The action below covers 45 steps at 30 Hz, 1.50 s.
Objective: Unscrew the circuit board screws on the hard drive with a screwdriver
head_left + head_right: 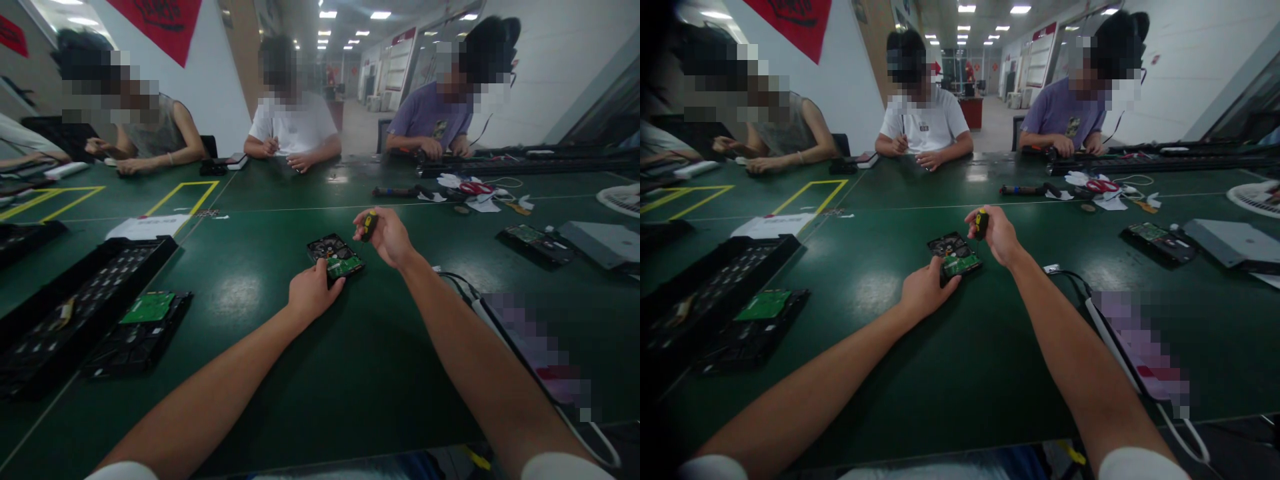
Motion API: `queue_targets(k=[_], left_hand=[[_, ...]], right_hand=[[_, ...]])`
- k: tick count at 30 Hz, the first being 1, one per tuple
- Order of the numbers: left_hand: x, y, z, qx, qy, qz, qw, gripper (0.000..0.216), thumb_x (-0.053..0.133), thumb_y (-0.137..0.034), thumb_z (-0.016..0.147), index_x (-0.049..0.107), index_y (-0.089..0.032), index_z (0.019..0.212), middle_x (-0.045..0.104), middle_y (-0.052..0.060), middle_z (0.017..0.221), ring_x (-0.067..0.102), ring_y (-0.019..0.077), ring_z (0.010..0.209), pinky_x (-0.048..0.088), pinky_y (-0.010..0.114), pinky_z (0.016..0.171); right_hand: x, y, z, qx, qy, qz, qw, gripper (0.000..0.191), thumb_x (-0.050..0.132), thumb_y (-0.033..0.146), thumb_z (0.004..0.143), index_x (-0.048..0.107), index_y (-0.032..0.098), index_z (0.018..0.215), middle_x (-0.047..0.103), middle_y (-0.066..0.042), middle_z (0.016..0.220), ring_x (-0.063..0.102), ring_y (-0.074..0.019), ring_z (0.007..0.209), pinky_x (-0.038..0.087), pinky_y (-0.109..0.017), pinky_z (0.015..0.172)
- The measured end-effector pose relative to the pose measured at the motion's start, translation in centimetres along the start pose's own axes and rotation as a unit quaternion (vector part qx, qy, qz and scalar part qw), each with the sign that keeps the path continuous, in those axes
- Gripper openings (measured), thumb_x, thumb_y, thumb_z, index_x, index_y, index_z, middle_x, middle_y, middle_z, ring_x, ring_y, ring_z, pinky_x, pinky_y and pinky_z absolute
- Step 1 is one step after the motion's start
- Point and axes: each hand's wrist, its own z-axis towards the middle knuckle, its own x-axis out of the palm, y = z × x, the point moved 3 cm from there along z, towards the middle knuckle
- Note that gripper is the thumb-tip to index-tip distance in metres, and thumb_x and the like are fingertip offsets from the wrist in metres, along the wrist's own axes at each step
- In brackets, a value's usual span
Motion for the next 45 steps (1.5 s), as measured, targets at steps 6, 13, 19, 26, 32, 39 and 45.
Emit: queue_targets(k=[6, 13, 19, 26, 32, 39, 45], left_hand=[[0.1, 0.1, 0.1, 0.006, -0.002, 0.000, 1.000, 0.054, 0.049, -0.063, 0.099, 0.049, -0.020, 0.132, 0.077, 0.012, 0.108, 0.075, 0.0316, 0.098, 0.054, 0.038, 0.074], [0.2, 0.1, 0.1, 0.001, 0.001, 0.000, 1.000, 0.055, 0.049, -0.062, 0.099, 0.049, -0.019, 0.135, 0.076, 0.013, 0.110, 0.074, 0.0315, 0.101, 0.055, 0.038, 0.078], [0.1, 0.0, 0.0, 0.003, -0.004, 0.001, 1.000, 0.056, 0.049, -0.062, 0.099, 0.048, -0.020, 0.136, 0.076, 0.012, 0.110, 0.075, 0.0321, 0.100, 0.055, 0.039, 0.075], [0.0, 0.0, -0.1, 0.005, -0.005, 0.001, 1.000, 0.054, 0.047, -0.063, 0.100, 0.049, -0.020, 0.132, 0.077, 0.011, 0.108, 0.075, 0.0313, 0.098, 0.054, 0.038, 0.074], [0.2, 0.1, 0.0, 0.005, -0.004, -0.001, 1.000, 0.055, 0.048, -0.062, 0.100, 0.048, -0.020, 0.135, 0.076, 0.012, 0.109, 0.074, 0.0309, 0.101, 0.054, 0.038, 0.076], [0.2, 0.1, 0.1, 0.011, -0.009, 0.004, 1.000, 0.054, 0.047, -0.063, 0.099, 0.049, -0.020, 0.131, 0.077, 0.011, 0.108, 0.075, 0.0318, 0.098, 0.054, 0.038, 0.073], [0.1, 0.1, 0.1, 0.007, -0.006, 0.005, 1.000, 0.055, 0.047, -0.064, 0.099, 0.049, -0.020, 0.132, 0.076, 0.011, 0.108, 0.075, 0.0318, 0.098, 0.054, 0.039, 0.073]], right_hand=[[-0.3, -0.2, 0.1, -0.004, -0.026, 0.000, 1.000, 0.033, 0.060, 0.051, 0.088, 0.072, 0.022, 0.080, 0.063, -0.003, 0.078, 0.061, -0.0190, 0.075, 0.054, -0.034, 0.076], [-0.3, -0.2, 0.1, -0.023, -0.051, -0.018, 0.998, 0.024, 0.069, 0.047, 0.082, 0.069, 0.023, 0.081, 0.063, 0.000, 0.078, 0.064, -0.0174, 0.075, 0.053, -0.032, 0.077], [0.3, 0.1, -0.2, -0.011, -0.036, 0.025, 0.999, 0.022, 0.068, 0.046, 0.083, 0.063, 0.024, 0.083, 0.064, 0.000, 0.075, 0.066, -0.0192, 0.074, 0.056, -0.038, 0.081], [0.0, -0.2, 0.1, -0.008, -0.035, 0.015, 0.999, 0.038, 0.060, 0.060, 0.089, 0.068, 0.023, 0.083, 0.059, -0.001, 0.072, 0.060, -0.0178, 0.070, 0.055, -0.034, 0.076], [-0.7, -0.7, 0.4, -0.016, -0.073, -0.007, 0.997, 0.030, 0.069, 0.053, 0.084, 0.067, 0.023, 0.082, 0.064, -0.001, 0.077, 0.064, -0.0173, 0.072, 0.055, -0.033, 0.077], [0.1, -0.1, 0.0, -0.009, -0.035, -0.006, 0.999, 0.029, 0.071, 0.050, 0.084, 0.061, 0.023, 0.084, 0.070, -0.003, 0.075, 0.069, -0.0207, 0.075, 0.056, -0.037, 0.080], [0.2, 0.1, -0.2, -0.016, -0.024, -0.021, 0.999, 0.031, 0.067, 0.053, 0.089, 0.070, 0.022, 0.089, 0.065, -0.001, 0.072, 0.064, -0.0177, 0.071, 0.054, -0.032, 0.073]])
